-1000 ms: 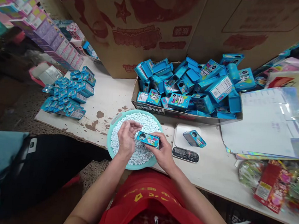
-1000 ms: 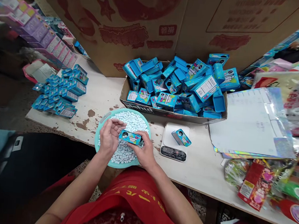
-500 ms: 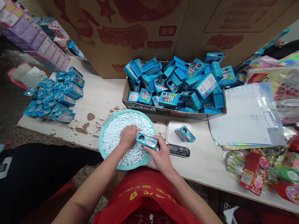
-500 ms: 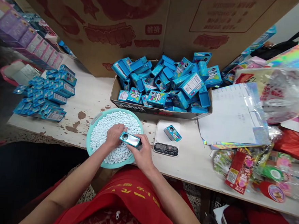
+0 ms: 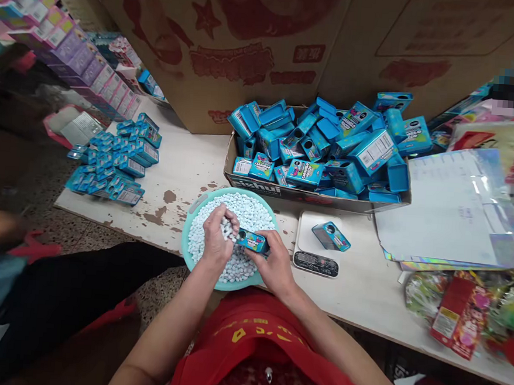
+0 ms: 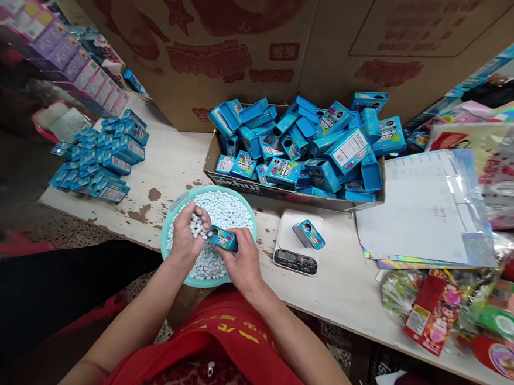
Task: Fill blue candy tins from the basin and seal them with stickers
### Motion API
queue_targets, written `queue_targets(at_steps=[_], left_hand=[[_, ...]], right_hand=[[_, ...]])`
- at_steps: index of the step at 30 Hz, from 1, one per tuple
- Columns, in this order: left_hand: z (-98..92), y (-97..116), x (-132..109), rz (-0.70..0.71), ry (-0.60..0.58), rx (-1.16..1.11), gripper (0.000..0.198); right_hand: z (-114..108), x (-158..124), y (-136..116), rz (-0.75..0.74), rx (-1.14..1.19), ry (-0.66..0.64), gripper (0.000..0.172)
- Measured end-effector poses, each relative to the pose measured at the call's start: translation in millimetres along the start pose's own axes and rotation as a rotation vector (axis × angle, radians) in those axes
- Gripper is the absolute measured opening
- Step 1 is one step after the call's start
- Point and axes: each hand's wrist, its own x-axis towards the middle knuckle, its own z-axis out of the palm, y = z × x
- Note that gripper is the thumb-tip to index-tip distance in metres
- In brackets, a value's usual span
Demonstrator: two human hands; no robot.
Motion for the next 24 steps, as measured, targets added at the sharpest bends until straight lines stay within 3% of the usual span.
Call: queue_targets(at_steps=[5, 11, 15, 17, 21, 24], left_hand=[[4.8, -6.6, -7.7, 0.193, 0.028, 0.143, 0.038], [8.9, 0.8, -5.3, 0.152, 0.043, 0.122, 0.040], [3.0, 2.6, 3.6, 0.148, 0.044, 0.154, 0.042], [-9.7, -2.1, 12.2, 0.194, 0.067, 0.352, 0.040], [-39.6, -17.0, 28.7, 0.249, -0.029, 1.121, 0.027], [-45.5, -26.5, 31.8, 0.353, -0.052, 1.369, 0.020]], right_hand=[[4.7, 2.0, -4.1, -0.025, 0.012, -0.028, 0.022], [1.5, 2.8, -0.1, 0.010, 0.077, -0.004, 0.026], [-12.8, -1.3, 2.8, 0.066, 0.242, -0.025, 0.031], [-24.2, -9.0, 6.3, 0.079, 0.327, -0.043, 0.033], [-48.3, -36.6, 20.0, 0.104, 0.334, 0.022, 0.033], [-65.0, -64.0, 33.4, 0.192, 0.303, 0.089, 0.033]])
